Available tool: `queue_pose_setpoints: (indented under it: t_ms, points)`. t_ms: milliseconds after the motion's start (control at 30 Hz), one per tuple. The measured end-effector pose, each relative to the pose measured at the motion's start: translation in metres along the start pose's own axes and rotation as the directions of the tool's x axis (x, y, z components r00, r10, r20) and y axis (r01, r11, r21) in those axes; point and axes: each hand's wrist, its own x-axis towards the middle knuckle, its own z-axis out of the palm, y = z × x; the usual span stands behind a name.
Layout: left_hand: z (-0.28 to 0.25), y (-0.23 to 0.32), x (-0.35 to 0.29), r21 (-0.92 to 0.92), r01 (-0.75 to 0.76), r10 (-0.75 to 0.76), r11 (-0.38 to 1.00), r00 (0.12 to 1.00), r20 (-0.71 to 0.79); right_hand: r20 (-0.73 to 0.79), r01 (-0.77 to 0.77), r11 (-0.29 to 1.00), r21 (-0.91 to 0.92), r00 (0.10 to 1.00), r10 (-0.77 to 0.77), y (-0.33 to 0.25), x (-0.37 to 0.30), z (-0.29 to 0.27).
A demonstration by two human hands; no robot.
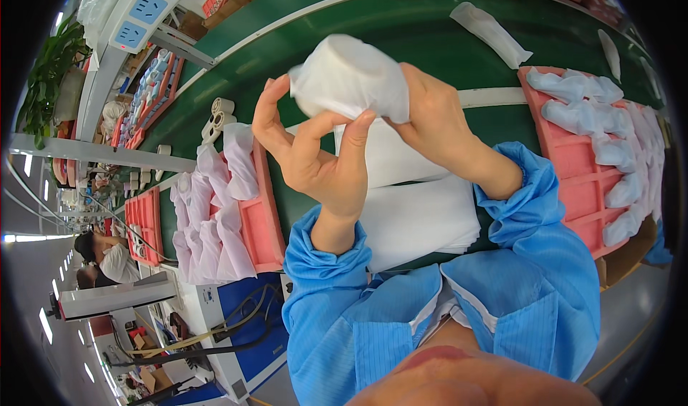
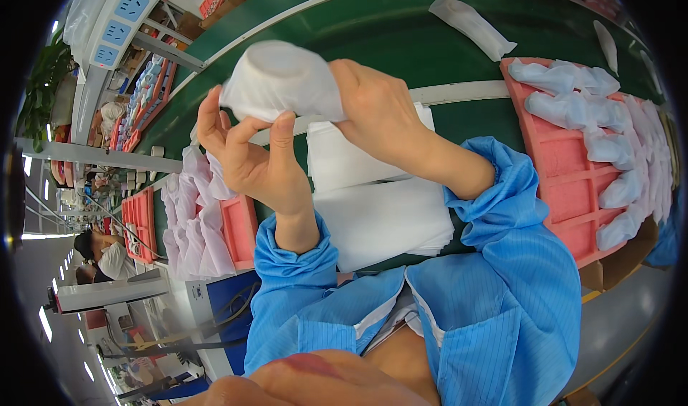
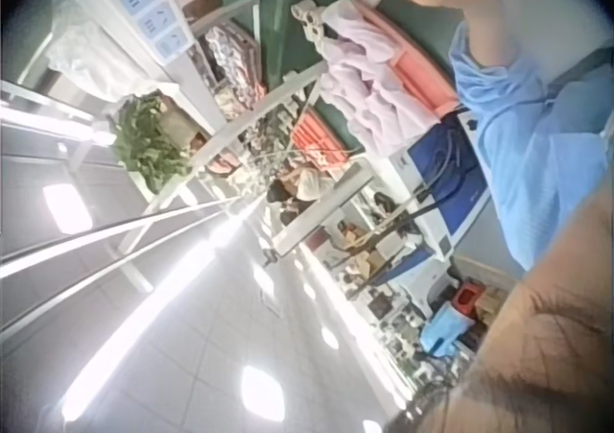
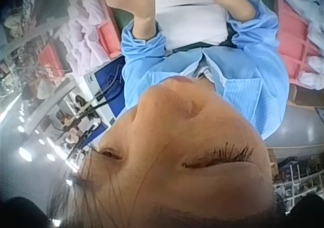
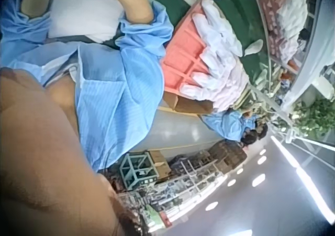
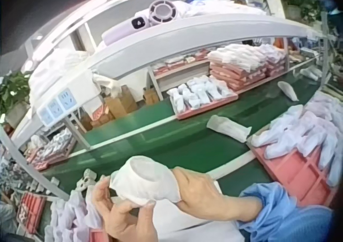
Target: Packing small portable fans into protective sleeves and foam inserts on an assembly line.
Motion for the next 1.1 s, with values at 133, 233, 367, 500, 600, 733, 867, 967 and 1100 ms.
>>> queue_pose_setpoints:
  t_ms: [133,233,367,500,600,733,867,967,1100]
  points:
    - [-0.006,-0.003,0.009,0.072,0.084,-0.087,0.994,0.996,0.037,0.138,-0.233,0.957,0.172,0.968,0.211,0.000,0.004,-0.008]
    - [-0.013,-0.027,0.019,-0.159,0.369,-0.385,0.916,0.919,-0.087,0.411,-0.324,0.881,0.346,0.896,0.168,0.010,0.005,-0.011]
    - [-0.023,-0.086,0.019,0.057,0.448,-0.451,0.892,0.876,0.173,0.568,-0.386,0.887,0.253,0.802,0.187,0.062,0.015,0.000]
    - [-0.022,-0.168,0.035,0.300,0.594,-0.645,0.746,0.756,0.109,0.093,-0.510,0.785,-0.352,0.815,0.571,0.164,0.013,0.024]
    - [-0.039,-0.249,0.051,0.751,0.496,-0.699,0.436,0.712,-0.065,-0.083,-0.483,0.553,-0.679,0.798,0.596,0.249,-0.022,0.017]
    - [-0.161,-0.363,0.037,0.916,0.398,-0.711,0.038,0.655,-0.255,-0.080,-0.439,0.587,-0.681,0.841,0.536,0.235,-0.023,0.026]
    - [-0.128,-0.386,0.009,0.824,0.566,-0.832,-0.005,0.456,-0.318,-0.164,-0.460,0.709,-0.535,0.880,0.447,0.230,-0.013,0.007]
    - [-0.145,-0.389,0.012,0.898,0.436,-0.791,-0.063,0.526,-0.311,-0.114,-0.317,0.882,-0.347,0.948,0.296,0.190,0.004,0.014]
    - [-0.138,-0.371,0.026,0.966,0.239,-0.855,0.102,0.517,-0.038,-0.075,-0.250,0.933,-0.258,0.968,0.239,0.157,0.016,0.023]
